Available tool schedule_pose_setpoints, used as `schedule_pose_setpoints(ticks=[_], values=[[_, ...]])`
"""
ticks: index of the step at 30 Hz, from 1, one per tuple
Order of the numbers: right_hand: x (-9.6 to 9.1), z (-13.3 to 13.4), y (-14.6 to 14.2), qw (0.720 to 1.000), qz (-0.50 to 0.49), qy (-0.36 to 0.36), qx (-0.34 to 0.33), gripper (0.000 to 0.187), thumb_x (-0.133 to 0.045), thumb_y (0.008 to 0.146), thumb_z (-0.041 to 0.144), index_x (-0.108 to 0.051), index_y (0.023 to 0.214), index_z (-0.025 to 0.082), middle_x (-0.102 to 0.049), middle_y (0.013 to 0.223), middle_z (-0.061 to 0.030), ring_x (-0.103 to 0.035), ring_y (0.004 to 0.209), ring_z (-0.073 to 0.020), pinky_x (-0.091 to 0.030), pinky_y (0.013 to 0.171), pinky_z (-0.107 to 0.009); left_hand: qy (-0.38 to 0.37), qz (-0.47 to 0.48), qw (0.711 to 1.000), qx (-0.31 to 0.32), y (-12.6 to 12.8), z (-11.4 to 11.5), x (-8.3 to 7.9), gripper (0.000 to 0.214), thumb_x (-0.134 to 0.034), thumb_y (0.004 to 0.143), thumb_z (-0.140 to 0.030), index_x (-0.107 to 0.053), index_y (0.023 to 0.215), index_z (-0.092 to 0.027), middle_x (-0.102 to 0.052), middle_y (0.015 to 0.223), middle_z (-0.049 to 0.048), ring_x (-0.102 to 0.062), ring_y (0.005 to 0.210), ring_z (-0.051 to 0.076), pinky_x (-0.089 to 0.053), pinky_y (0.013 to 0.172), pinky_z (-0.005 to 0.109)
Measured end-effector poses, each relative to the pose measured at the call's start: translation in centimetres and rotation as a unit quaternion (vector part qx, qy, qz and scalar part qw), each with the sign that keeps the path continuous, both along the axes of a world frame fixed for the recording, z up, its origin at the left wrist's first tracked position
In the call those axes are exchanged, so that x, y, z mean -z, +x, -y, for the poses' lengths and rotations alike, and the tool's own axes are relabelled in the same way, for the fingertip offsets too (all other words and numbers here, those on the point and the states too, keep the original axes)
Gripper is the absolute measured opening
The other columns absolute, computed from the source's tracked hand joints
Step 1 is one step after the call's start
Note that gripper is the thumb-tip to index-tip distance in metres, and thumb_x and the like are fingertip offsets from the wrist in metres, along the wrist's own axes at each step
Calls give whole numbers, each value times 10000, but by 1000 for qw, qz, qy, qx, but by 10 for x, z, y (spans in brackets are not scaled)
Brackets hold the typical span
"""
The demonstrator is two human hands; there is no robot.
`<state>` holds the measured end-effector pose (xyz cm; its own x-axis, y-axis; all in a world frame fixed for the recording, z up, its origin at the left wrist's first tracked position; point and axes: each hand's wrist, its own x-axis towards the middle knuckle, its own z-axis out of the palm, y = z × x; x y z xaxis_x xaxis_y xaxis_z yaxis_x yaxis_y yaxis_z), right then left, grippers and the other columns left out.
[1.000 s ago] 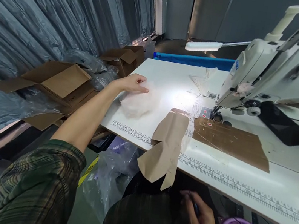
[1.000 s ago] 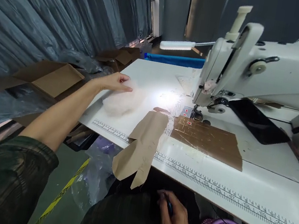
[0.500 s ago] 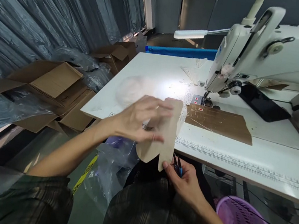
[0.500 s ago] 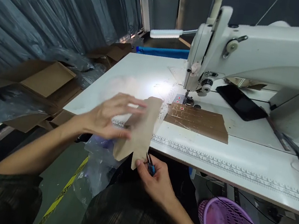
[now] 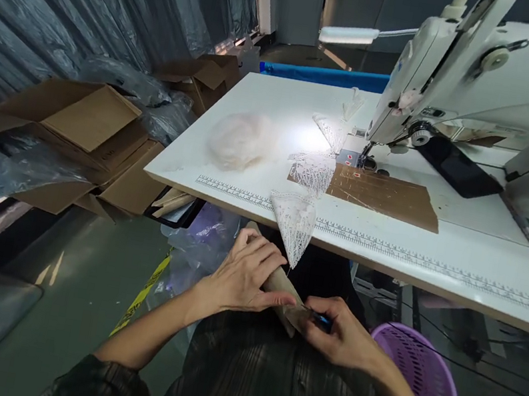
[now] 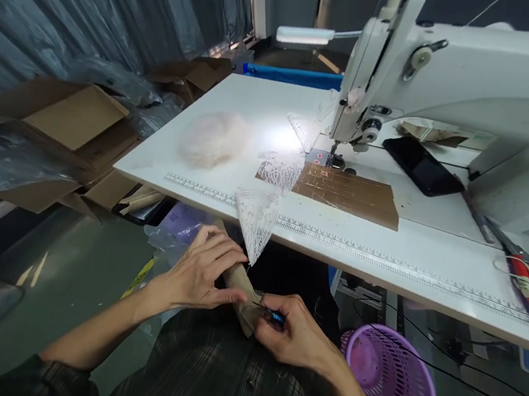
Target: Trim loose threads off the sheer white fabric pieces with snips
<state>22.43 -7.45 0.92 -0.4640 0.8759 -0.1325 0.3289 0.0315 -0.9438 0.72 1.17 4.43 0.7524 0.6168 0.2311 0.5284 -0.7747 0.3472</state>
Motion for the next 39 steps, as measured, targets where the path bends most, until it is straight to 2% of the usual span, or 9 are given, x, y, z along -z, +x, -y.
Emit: schedule_pose_setpoints(ticks=[3, 5, 8, 13, 21, 25, 29, 35, 39], values=[[1, -1, 4, 1000, 26, 4, -2, 186, -512, 858, 209, -491, 674, 192, -380, 595, 55, -354, 559, -101, -289, 511, -227, -114, 26, 993, 21, 0, -3, 9, 238, -564, 888, -416, -678, 895, -207, -719, 878, 26, -642, 894, 196, -344, 1040, 432], [0, -6, 6, 999, 43, 8, 20, 157, -517, 904, 303, -568, 805, 192, -457, 626, 47, -402, 572, -113, -316, 522, -232, -193, 69, 978, 35, -2, -6, 16, 183, -563, 895, -336, -679, 829, -211, -714, 810, 0, -652, 830, 158, -389, 1004, 373], [-1, -16, 4, 996, 56, 23, 62, 323, -369, 994, 423, -591, 962, 191, -534, 704, 19, -462, 610, -131, -368, 566, -247, -264, 125, 956, 21, -6, -10, 24, 178, -601, 877, -309, -694, 772, -200, -713, 762, 0, -655, 782, 146, -445, 902, 317], [2, -31, -6, 991, 109, 69, 35, 457, -266, 1025, 462, -512, 749, 194, -493, 660, 15, -433, 580, -130, -355, 575, -269, -346, 164, 924, 3, -10, -13, 31, 194, -686, 826, -355, -743, 789, -174, -711, 734, 30, -645, 741, 149, -468, 742, 257], [1, -41, -20, 990, 99, 100, -4, 432, -327, 1011, 486, -591, 855, 183, -598, 726, -17, -524, 637, -147, -369, 602, -268, -478, 215, 851, -34, -10, -13, 39, 212, -791, 705, -345, -742, 726, -139, -713, 749, 31, -625, 707, 136, -460, 669, 226], [8, -43, -27, 991, 83, 100, 38, 478, -315, 1002, 520, -532, 729, 193, -538, 639, 4, -464, 569, -132, -338, 562, -262, -506, 214, 835, -26, -10, -15, 40, 217, -779, 718, -349, -742, 745, -137, -707, 739, 27, -619, 705, 133, -461, 679, 229], [15, -39, -27, 990, 81, 73, 91, 495, -310, 993, 550, -484, 690, 198, -485, 602, 22, -416, 543, -121, -325, 546, -258, -486, 222, 845, -7, -11, -17, 40, 196, -763, 740, -333, -737, 760, -140, -695, 745, 29, -613, 704, 129, -456, 685, 232], [16, -30, -16, 999, 32, 1, 14, 475, -310, 1000, 541, -536, 785, 182, -475, 673, 21, -415, 616, -125, -348, 572, -238, -500, 210, 840, -10, -11, -15, 37, 385, -810, 682, -301, -640, 995, -155, -653, 691, -26, -600, 660, 113, -443, 667, 232], [16, -26, -17, 999, 27, -12, 13, 492, -310, 993, 565, -516, 761, 182, -448, 665, 31, -390, 605, -118, -332, 559, -233, -499, 183, 847, 8, -9, -13, 32, 467, -814, 677, -292, -567, 1055, -172, -648, 671, -48, -599, 650, 107, -435, 688, 237]])
